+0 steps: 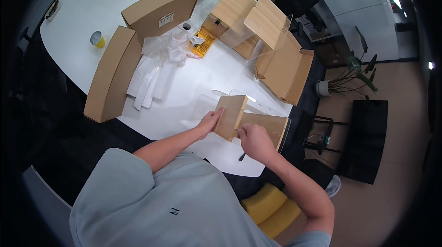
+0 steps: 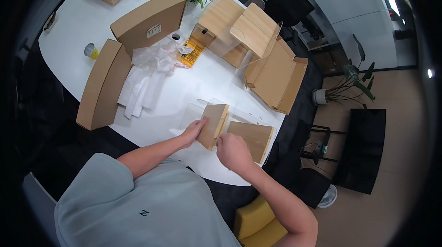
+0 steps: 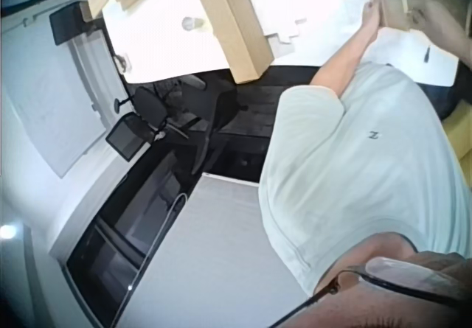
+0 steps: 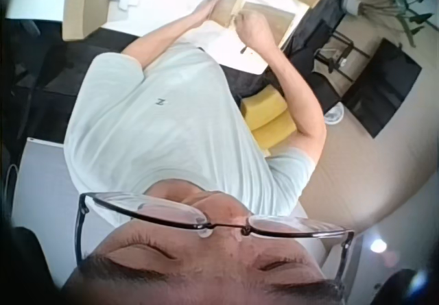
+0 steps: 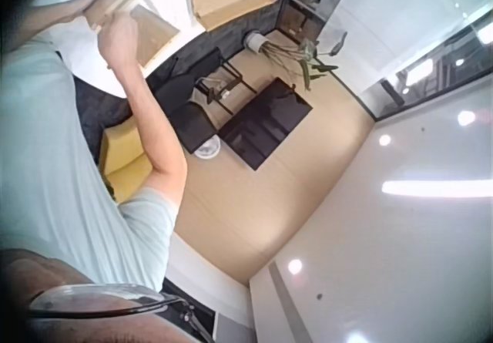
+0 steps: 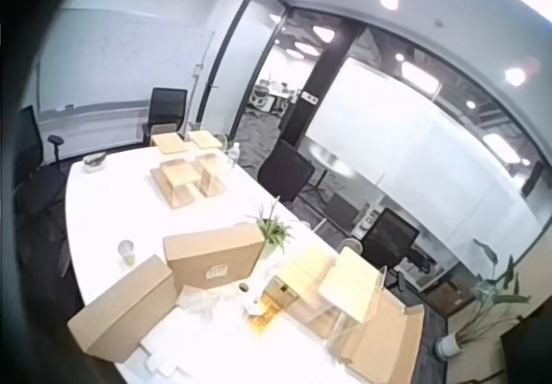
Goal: The person assembles a small wooden and acrylic shelving unit on a white table. They insert wooden dowels into the acrylic frame, attach wooden shelves, and use a screwdriver to secure screws. Cardboard boxes and packaging materials are visible on the table.
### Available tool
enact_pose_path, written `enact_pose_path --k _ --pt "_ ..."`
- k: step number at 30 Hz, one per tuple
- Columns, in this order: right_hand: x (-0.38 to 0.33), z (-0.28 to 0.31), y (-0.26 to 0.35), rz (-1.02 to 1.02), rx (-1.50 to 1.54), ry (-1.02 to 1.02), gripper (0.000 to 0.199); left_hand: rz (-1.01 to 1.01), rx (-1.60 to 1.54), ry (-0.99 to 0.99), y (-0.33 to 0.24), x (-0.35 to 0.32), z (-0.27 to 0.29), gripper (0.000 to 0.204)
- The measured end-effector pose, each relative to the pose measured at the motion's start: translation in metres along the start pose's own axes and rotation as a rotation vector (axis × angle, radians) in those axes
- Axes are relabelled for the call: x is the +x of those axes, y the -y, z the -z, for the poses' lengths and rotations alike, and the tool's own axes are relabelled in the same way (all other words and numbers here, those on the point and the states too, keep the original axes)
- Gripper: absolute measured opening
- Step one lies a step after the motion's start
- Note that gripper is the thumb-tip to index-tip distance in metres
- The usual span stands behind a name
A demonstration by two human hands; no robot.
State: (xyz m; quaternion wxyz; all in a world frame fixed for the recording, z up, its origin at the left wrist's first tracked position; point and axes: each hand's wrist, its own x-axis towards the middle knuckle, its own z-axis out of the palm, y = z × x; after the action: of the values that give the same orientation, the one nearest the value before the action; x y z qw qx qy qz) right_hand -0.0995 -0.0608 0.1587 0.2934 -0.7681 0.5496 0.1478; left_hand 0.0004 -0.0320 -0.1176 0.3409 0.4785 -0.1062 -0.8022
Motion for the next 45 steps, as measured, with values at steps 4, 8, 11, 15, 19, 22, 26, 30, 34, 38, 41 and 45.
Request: enact_pose_path --k 4,8,11,15,19,22,26,30,34,38,41,45 --pt "-0.003 0.002 -0.001 -0.151 0.26 -0.004 0.023 0.003 0.04 -0.028 0.0 0.002 -0.005 0.086" --pt "-0.021 0.028 0.02 0.084 -0.194 -0.075 0.017 -0.001 0.074 -0.048 -0.003 -0.005 0.002 0.091" --pt "-0.024 0.04 0.016 0.285 -0.416 -0.135 0.01 0.013 0.085 -0.055 -0.006 -0.003 -0.001 0.091" --pt "-0.018 0.026 -0.007 0.456 -0.51 -0.154 0.006 0.021 0.072 -0.03 -0.006 -0.006 -0.003 0.089" --pt "-0.014 0.024 -0.006 0.502 -0.562 -0.154 0.004 -0.009 0.043 -0.029 -0.003 -0.009 -0.003 0.088" --pt "-0.013 0.024 -0.005 0.534 -0.632 -0.137 0.003 -0.015 0.041 -0.029 -0.005 -0.012 -0.004 0.088" --pt "-0.012 0.023 -0.007 0.582 -0.685 -0.137 0.004 -0.012 0.071 -0.033 -0.006 -0.012 -0.003 0.087" --pt "-0.009 0.026 -0.002 0.57 -0.785 -0.07 0.005 -0.011 0.073 -0.037 -0.006 -0.012 -0.003 0.088" --pt "-0.005 0.029 0.001 0.557 -0.786 -0.021 0.005 -0.022 0.074 -0.045 -0.006 -0.013 -0.003 0.089" --pt "-0.001 0.029 0.0 0.657 -0.9 -0.009 0.006 -0.03 0.091 -0.045 -0.006 -0.013 -0.004 0.091" --pt "0.005 0.032 0.003 0.74 -0.992 0.001 0.009 -0.044 0.083 -0.052 -0.003 -0.01 -0.003 0.091" --pt "0.008 0.039 0.011 0.781 -1.052 0.038 0.012 -0.044 0.078 -0.064 -0.001 -0.007 -0.004 0.091"
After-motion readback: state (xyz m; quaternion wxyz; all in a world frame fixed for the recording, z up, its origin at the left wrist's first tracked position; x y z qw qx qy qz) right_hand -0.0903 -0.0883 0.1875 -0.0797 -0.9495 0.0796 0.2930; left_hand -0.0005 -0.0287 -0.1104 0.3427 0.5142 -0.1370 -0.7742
